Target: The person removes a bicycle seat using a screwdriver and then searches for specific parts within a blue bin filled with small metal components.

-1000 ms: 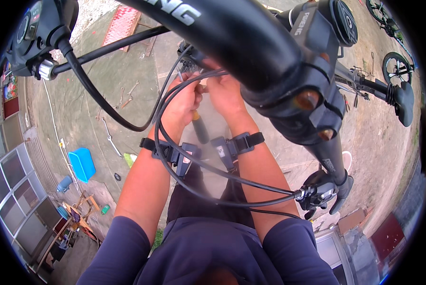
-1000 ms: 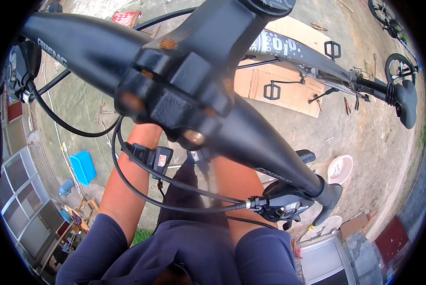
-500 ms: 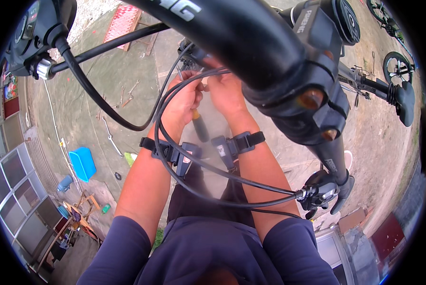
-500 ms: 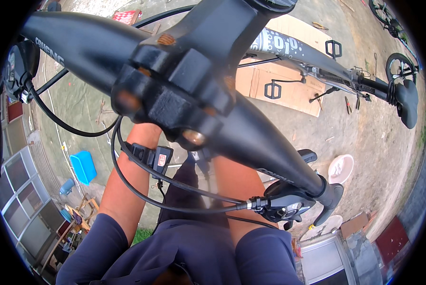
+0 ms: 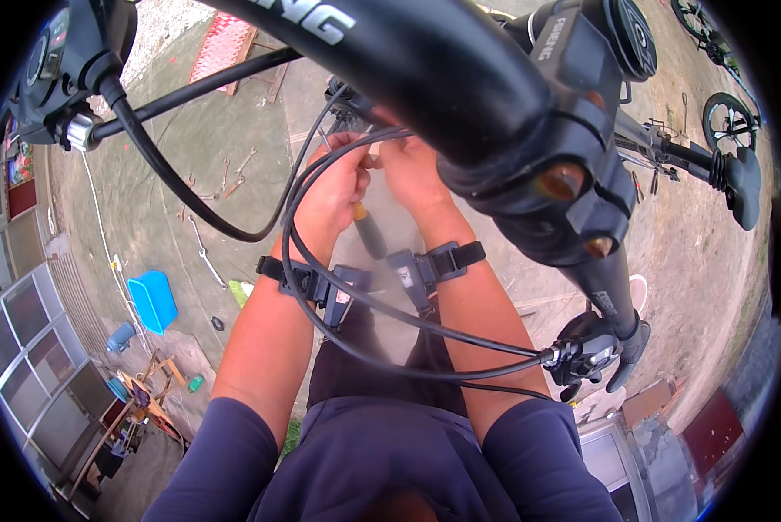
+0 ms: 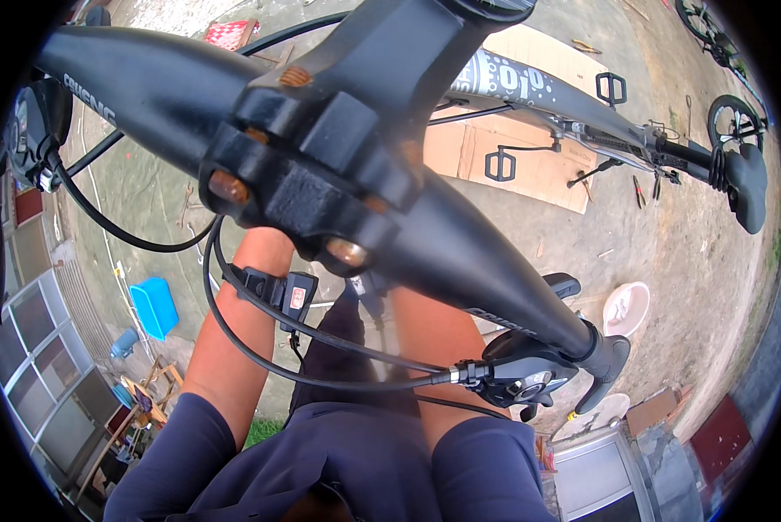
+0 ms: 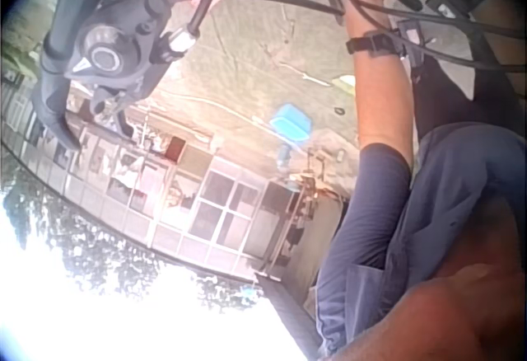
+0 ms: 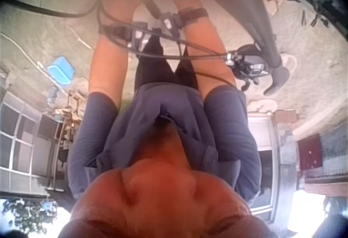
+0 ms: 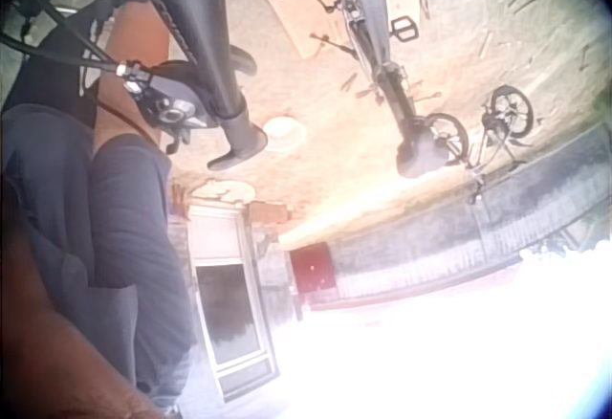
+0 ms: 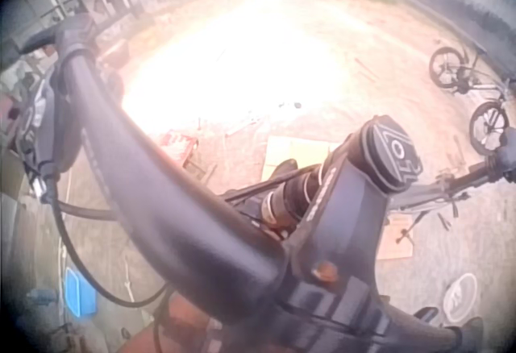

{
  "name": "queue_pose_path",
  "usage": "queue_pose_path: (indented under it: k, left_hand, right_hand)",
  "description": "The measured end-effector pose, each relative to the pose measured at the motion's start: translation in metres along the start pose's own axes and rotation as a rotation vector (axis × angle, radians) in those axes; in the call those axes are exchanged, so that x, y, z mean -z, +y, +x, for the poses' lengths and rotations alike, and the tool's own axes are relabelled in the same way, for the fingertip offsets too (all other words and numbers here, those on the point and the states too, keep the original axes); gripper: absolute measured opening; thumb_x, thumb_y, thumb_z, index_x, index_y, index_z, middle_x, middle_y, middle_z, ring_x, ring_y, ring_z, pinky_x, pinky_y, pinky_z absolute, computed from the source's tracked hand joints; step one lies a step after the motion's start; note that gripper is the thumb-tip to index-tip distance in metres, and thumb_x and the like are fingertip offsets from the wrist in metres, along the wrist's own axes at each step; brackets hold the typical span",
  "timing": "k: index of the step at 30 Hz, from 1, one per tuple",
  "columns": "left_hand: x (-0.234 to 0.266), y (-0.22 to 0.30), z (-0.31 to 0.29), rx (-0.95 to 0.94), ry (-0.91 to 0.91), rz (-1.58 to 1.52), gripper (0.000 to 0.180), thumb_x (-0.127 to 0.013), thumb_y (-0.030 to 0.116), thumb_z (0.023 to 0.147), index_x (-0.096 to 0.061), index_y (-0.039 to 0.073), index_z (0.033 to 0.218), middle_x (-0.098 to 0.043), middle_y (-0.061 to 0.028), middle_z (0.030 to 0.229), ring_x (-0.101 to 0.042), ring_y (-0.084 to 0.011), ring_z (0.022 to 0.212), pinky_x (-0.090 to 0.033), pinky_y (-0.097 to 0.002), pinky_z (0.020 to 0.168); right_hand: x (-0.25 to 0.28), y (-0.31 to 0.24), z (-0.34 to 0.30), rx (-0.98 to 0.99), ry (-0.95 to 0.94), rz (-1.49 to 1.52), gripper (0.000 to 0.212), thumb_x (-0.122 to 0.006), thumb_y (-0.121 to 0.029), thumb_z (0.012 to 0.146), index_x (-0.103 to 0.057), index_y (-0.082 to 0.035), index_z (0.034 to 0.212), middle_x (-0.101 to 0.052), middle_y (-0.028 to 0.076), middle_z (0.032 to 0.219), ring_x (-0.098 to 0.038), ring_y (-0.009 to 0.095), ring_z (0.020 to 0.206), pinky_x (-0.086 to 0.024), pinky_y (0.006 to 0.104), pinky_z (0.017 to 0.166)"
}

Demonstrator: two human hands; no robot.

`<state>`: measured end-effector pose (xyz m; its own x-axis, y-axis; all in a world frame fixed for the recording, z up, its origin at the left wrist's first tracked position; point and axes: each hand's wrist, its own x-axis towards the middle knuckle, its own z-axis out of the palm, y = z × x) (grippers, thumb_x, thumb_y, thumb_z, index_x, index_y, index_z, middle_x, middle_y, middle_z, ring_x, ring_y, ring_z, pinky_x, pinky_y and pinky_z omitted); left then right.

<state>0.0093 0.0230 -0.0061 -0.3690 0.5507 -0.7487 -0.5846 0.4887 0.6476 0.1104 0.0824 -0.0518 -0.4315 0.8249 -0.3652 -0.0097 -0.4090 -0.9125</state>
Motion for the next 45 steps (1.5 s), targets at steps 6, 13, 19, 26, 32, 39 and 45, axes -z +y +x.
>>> queue_pose_path:
  k: [6,13,19,26,32,39,45]
  left_hand:
    - [-0.002,0.005,-0.006,0.005,-0.012,-0.006,0.025,-0.053,0.03,0.104,-0.058,0.006,0.096,-0.056,-0.0024,0.072,-0.042,-0.0066,0.051,-0.026,-0.0218,0.042]
    - [0.001,-0.001,0.002,0.047,0.02,0.021,0.028,-0.05,0.034,0.104,-0.057,0.007,0.098,-0.055,-0.0017,0.072,-0.041,-0.0066,0.051,-0.026,-0.022,0.042]
    - [0.005,-0.001,0.005,0.086,-0.029,-0.007,0.024,-0.056,0.031,0.102,-0.057,0.007,0.097,-0.054,-0.0016,0.072,-0.042,-0.0063,0.051,-0.025,-0.0216,0.041]
    - [0.007,-0.003,0.005,0.041,-0.016,-0.031,0.022,-0.06,0.029,0.1,-0.057,0.007,0.096,-0.053,-0.0012,0.07,-0.042,-0.0061,0.051,-0.024,-0.0217,0.04]
    - [0.003,0.001,0.002,0.086,-0.012,0.002,0.032,-0.053,0.038,0.103,-0.057,0.007,0.097,-0.052,-0.0009,0.07,-0.041,-0.0063,0.052,-0.025,-0.0215,0.042]
    - [0.004,0.004,-0.002,0.068,-0.031,-0.014,0.038,-0.049,0.043,0.105,-0.057,0.006,0.101,-0.052,-0.001,0.07,-0.041,-0.0067,0.052,-0.026,-0.0219,0.042]
    - [0.01,0.001,0.006,0.106,-0.013,0.077,0.029,-0.054,0.035,0.103,-0.057,0.006,0.104,-0.054,-0.0018,0.072,-0.042,-0.0069,0.051,-0.026,-0.0215,0.042]
  right_hand:
    - [0.001,-0.001,-0.001,0.006,0.0,-0.01,0.047,-0.042,0.006,0.087,-0.054,0.004,0.132,-0.059,0.016,0.131,-0.064,0.023,0.107,-0.061,0.0348,0.08]
    - [0.002,-0.001,-0.003,0.012,0.004,-0.03,0.048,-0.042,0.006,0.087,-0.054,0.003,0.133,-0.059,0.016,0.131,-0.064,0.023,0.107,-0.061,0.0344,0.079]
    - [0.003,-0.002,-0.005,0.014,-0.002,-0.036,0.048,-0.043,0.006,0.086,-0.054,0.003,0.133,-0.059,0.016,0.131,-0.064,0.023,0.106,-0.06,0.0341,0.079]
    - [0.0,-0.004,-0.003,0.02,-0.012,-0.031,0.049,-0.043,0.006,0.085,-0.054,0.003,0.133,-0.059,0.016,0.131,-0.065,0.022,0.105,-0.06,0.0337,0.079]
    - [0.001,-0.003,-0.003,0.022,-0.012,-0.031,0.05,-0.044,0.006,0.085,-0.054,0.003,0.133,-0.059,0.016,0.132,-0.065,0.022,0.105,-0.06,0.0333,0.078]
    - [-0.002,-0.003,-0.001,0.024,0.015,-0.033,0.05,-0.045,0.005,0.083,-0.055,0.003,0.133,-0.061,0.016,0.13,-0.065,0.021,0.101,-0.058,0.0322,0.077]
    - [0.0,-0.002,-0.002,0.023,0.005,-0.061,0.052,-0.046,0.003,0.082,-0.056,0.001,0.133,-0.063,0.015,0.128,-0.066,0.018,0.094,-0.055,0.0316,0.078]
